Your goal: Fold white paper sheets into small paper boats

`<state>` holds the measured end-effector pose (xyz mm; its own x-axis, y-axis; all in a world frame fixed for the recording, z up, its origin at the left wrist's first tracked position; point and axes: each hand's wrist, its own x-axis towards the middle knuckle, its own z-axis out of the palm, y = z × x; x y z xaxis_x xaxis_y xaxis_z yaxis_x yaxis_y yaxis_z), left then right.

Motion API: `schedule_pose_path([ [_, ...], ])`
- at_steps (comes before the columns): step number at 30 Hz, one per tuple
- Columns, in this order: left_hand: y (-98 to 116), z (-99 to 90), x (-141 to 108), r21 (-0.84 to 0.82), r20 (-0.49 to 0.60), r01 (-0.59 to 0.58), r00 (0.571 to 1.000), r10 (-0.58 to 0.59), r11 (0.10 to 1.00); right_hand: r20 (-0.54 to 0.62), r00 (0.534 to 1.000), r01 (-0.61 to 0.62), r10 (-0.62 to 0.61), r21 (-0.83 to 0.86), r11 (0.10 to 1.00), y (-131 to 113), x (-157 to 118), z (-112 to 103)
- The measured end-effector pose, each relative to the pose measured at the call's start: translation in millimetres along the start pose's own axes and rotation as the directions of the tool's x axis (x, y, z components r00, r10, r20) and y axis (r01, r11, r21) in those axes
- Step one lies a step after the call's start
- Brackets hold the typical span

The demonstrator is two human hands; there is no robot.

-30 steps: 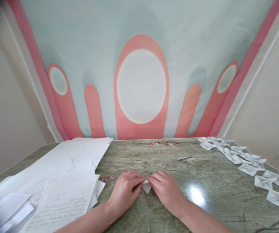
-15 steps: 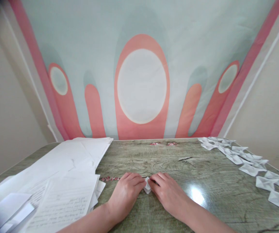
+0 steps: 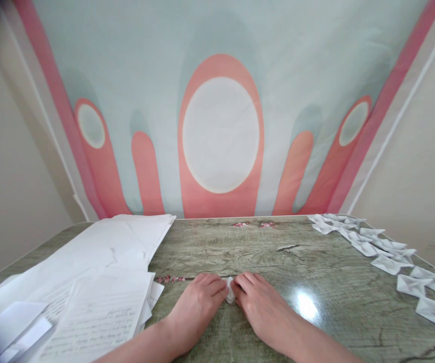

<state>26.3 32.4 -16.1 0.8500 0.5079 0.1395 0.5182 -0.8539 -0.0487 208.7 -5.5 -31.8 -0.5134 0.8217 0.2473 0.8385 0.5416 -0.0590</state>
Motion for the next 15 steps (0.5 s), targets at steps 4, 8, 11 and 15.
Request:
schedule_pose_path([
  [4, 5, 1.0, -1, 0.064, 0.038, -0.027, 0.999, 0.025, 0.998, -0.031, 0.999, 0.027, -0.029, -0.065, 0.998, -5, -3, 2],
  [8, 9, 1.3, -4, 0.102, 0.053, -0.044, 0.998, 0.039, 0.994, -0.117, 0.993, 0.003, -0.022, -0.160, 0.987, -8, -8, 19],
  [11, 10, -2.6, -5, 0.106, 0.077, -0.056, 0.996, 0.048, 0.993, -0.193, 0.981, -0.049, 0.008, -0.207, 0.977, -7, -11, 39],
  [15, 10, -10.0, -8, 0.113, 0.111, -0.091, 0.991, 0.078, 0.989, -0.211, 0.978, -0.043, -0.005, -0.225, 0.973, -5, -14, 50],
])
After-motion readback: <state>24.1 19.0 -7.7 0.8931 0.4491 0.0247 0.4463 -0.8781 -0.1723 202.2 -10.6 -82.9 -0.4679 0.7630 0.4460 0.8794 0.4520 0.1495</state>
